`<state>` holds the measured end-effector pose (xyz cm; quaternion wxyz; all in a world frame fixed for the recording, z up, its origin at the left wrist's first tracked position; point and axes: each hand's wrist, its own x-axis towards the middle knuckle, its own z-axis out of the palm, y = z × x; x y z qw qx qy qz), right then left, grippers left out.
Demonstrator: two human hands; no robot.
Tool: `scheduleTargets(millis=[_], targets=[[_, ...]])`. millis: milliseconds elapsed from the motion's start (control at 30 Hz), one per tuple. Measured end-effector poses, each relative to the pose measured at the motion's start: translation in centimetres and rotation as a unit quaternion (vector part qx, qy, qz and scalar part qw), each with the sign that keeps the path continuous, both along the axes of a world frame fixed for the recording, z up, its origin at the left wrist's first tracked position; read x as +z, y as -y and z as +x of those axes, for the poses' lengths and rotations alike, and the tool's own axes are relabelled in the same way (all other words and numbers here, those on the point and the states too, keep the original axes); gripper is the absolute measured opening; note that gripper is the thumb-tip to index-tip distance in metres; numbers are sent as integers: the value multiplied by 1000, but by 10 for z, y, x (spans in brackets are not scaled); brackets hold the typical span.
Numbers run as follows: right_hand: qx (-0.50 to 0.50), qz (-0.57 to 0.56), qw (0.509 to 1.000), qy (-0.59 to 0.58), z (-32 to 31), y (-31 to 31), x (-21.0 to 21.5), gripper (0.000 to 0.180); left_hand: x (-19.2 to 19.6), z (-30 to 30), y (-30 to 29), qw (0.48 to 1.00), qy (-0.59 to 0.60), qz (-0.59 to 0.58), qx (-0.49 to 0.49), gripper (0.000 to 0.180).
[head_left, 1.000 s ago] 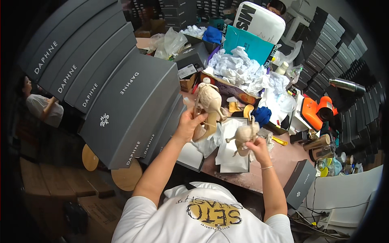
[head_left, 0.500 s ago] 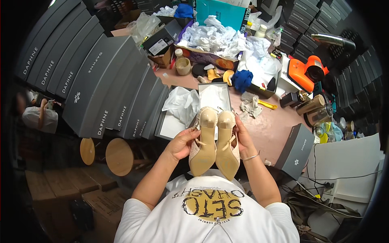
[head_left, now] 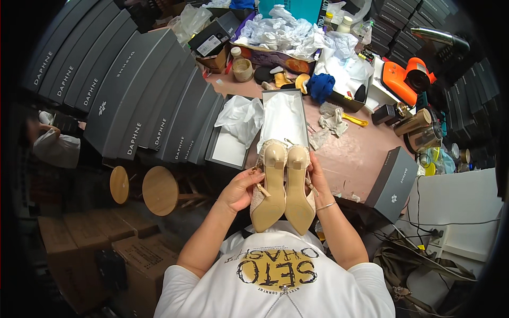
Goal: Inspecting a pair of high-heeled shoes, cleaning the soles with a brush, and packing them into a shoebox.
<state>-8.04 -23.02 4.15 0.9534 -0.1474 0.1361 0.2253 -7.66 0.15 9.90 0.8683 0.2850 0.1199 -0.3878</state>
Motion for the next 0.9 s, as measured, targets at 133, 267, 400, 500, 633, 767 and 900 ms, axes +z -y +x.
scheduleTargets(millis=[133, 267, 400, 500, 633, 767, 900], targets=[[-5, 4, 1000, -22, -6, -14, 9, 42, 7, -3, -12, 1000, 1, -9, 1, 33], [-26, -32, 999, -25, -8, -33, 32, 42, 11, -7, -28, 999, 33, -3, -10, 37], [-71, -157, 985, 19, -17, -51, 42, 43, 23, -7, -46, 996, 85, 10, -31, 46], [-71, -188, 976, 83, -21, -54, 41, 46, 26, -3, -58, 992, 110, 0, -57, 48], [-86, -223, 964, 119, -23, -67, 54, 54, 30, 3, -69, 988, 128, -8, -84, 50], [-112, -223, 963, 107, -29, -82, 64, 51, 17, 8, -80, 983, 140, 9, -119, 50], [-148, -233, 957, 84, -34, -52, 54, 38, 8, 21, -82, 979, 159, 77, -103, 48]])
